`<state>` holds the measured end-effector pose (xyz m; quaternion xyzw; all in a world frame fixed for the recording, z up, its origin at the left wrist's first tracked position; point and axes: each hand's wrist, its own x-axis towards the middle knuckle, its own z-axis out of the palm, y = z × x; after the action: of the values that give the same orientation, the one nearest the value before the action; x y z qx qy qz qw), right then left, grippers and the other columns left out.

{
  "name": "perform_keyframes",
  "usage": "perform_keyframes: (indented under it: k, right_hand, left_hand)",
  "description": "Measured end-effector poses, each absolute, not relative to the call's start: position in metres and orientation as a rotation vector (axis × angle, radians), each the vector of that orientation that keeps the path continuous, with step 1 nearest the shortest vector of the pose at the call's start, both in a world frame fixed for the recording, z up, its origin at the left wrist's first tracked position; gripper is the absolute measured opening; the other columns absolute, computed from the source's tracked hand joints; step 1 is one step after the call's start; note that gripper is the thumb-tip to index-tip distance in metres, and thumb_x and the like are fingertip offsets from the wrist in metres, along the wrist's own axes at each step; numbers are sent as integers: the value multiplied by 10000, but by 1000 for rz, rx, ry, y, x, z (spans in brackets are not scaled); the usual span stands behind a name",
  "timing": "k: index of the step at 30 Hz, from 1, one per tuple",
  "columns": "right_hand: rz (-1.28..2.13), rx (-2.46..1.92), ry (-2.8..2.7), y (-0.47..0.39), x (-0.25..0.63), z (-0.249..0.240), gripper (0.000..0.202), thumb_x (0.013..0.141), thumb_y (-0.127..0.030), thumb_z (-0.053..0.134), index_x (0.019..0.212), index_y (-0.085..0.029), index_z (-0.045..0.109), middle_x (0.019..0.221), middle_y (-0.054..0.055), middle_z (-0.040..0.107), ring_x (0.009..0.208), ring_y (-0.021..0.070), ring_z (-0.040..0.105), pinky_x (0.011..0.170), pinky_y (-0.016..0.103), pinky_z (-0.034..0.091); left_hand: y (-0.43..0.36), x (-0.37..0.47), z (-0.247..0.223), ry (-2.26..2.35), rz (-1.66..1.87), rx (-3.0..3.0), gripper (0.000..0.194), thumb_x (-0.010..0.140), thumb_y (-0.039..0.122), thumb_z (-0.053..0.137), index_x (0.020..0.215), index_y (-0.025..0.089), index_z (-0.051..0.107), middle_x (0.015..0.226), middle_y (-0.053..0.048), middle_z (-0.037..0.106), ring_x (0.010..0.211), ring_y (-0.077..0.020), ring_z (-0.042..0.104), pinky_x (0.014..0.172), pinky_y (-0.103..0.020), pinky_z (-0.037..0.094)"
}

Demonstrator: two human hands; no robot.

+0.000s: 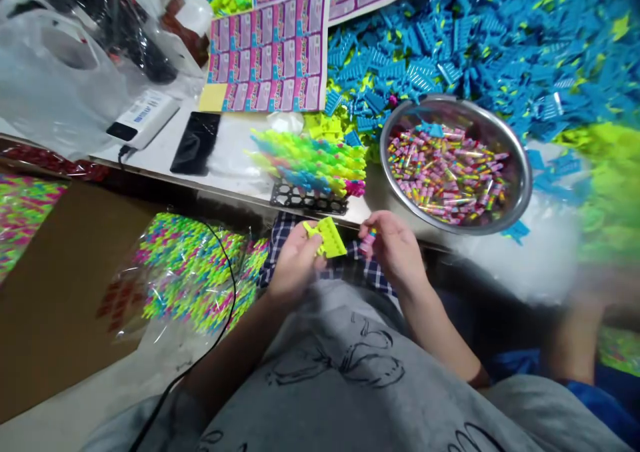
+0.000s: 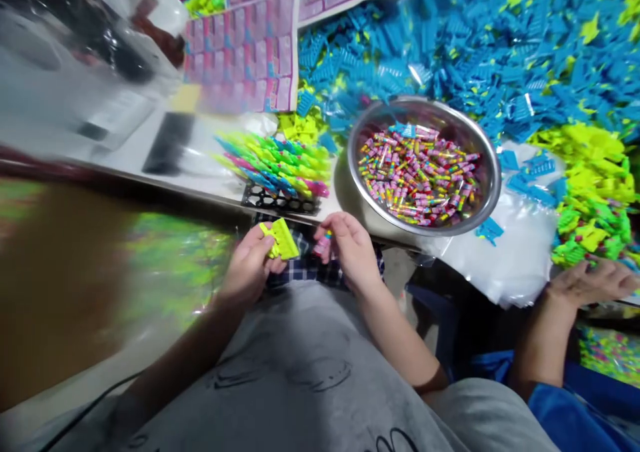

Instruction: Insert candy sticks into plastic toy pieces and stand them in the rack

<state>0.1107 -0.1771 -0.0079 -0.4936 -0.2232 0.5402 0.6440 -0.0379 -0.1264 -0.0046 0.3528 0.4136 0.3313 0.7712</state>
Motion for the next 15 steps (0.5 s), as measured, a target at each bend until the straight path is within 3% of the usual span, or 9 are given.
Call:
perform_keyframes:
  k: [6, 10, 15]
  right_hand:
    - [1345, -979, -373, -182, 105, -11, 203, 675, -232, 713, 836, -202, 593, 797, -17, 632, 578, 74, 587, 558, 185, 512]
    - [1354, -934, -314, -186, 104, -13, 153, 673, -232, 715, 741, -182, 588, 757, -15, 624, 628, 90, 596, 562, 187, 519]
    - [1383, -906, -201, -184, 101, -12, 194, 673, -253, 720, 658, -173, 544, 703, -7, 637, 616, 85, 588, 564, 171, 522]
  left_hand:
    - [-126, -37, 2, 1038, 607, 885, 252, 682, 290, 659, 881, 167, 568, 639, 49, 551, 457, -31, 458, 423, -136, 395]
    - [-126, -35, 2, 1059, 594, 914, 274, 667, 296, 673, 891, 161, 591, 609, 50, 568, 437, -35, 461, 416, -141, 382]
    - [-125, -31, 6, 1056, 558, 902, 295, 673, 300, 662, 922, 157, 595, 777, -10, 655, 519, -61, 533, 453, -154, 403]
